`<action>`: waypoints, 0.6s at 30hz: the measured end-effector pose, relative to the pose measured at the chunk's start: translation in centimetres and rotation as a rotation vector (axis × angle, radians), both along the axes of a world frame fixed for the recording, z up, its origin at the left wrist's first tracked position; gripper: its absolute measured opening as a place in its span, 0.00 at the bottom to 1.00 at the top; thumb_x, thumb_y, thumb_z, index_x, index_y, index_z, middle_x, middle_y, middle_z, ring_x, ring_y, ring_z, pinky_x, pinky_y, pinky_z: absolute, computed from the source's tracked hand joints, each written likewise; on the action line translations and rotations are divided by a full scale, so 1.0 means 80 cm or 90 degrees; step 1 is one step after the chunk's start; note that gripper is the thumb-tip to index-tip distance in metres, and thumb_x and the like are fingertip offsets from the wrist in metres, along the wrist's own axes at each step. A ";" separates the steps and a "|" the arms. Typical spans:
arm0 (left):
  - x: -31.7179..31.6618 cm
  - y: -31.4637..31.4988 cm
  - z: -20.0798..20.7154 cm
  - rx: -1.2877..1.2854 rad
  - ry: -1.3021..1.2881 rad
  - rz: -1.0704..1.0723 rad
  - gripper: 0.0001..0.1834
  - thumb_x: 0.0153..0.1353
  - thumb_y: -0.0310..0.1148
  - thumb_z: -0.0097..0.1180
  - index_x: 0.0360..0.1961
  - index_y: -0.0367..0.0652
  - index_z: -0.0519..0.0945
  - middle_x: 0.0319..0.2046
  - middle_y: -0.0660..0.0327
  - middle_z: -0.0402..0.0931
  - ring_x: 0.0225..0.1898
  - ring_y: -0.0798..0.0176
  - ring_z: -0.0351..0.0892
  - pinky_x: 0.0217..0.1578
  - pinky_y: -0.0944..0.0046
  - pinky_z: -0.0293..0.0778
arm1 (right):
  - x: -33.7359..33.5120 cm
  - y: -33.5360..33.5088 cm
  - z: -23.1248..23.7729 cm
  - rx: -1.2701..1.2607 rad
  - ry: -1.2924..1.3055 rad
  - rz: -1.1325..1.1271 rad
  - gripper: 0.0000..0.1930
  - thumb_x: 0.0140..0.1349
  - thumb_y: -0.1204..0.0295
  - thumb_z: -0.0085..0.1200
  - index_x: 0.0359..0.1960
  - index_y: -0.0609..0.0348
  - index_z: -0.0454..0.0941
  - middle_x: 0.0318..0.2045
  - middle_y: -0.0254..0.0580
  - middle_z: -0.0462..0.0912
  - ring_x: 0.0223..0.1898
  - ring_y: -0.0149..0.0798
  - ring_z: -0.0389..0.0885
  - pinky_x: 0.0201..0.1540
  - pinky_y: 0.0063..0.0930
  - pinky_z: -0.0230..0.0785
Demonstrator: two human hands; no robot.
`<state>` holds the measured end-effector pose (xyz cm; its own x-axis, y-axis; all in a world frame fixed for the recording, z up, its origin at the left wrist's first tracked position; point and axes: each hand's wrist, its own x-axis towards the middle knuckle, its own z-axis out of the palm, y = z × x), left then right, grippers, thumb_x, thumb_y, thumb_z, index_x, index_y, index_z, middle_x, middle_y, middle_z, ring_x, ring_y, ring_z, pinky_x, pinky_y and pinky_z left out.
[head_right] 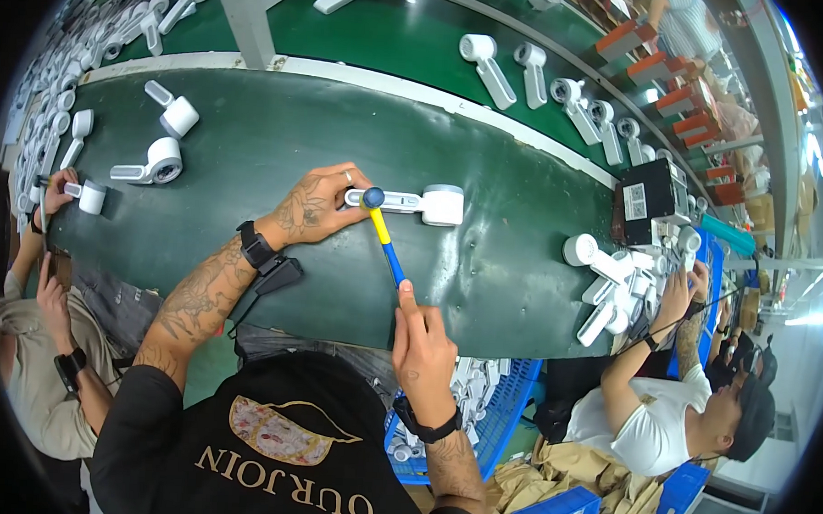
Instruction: The person picks up a white plastic component from the conveyor belt, places it on the workbench, and strikes it with a small hammer. This process is repeated multiple times throughout the video.
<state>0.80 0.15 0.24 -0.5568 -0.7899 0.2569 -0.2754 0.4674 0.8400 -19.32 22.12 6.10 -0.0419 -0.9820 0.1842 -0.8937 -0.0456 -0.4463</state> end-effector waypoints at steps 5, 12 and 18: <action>-0.003 0.001 0.000 -0.018 -0.024 0.026 0.12 0.66 0.33 0.76 0.46 0.41 0.88 0.36 0.62 0.82 0.28 0.69 0.75 0.32 0.65 0.74 | -0.038 0.021 -0.024 -0.161 -0.115 -0.086 0.26 0.75 0.83 0.59 0.74 0.67 0.73 0.48 0.49 0.88 0.38 0.35 0.86 0.43 0.28 0.79; -0.008 -0.149 -0.007 -0.086 -0.117 0.338 0.21 0.63 0.42 0.74 0.48 0.38 0.85 0.48 0.49 0.84 0.50 0.38 0.87 0.51 0.46 0.83 | -0.061 0.018 -0.092 -0.152 -0.344 -0.280 0.25 0.79 0.79 0.56 0.76 0.65 0.71 0.48 0.38 0.85 0.33 0.20 0.75 0.36 0.16 0.69; -0.128 -0.278 0.025 -0.402 -0.179 0.497 0.33 0.61 0.58 0.73 0.52 0.38 0.84 0.52 0.47 0.80 0.57 0.41 0.80 0.56 0.42 0.75 | -0.057 0.016 -0.119 -0.206 -0.389 -0.299 0.26 0.79 0.80 0.55 0.76 0.63 0.71 0.37 0.35 0.85 0.23 0.17 0.68 0.25 0.15 0.61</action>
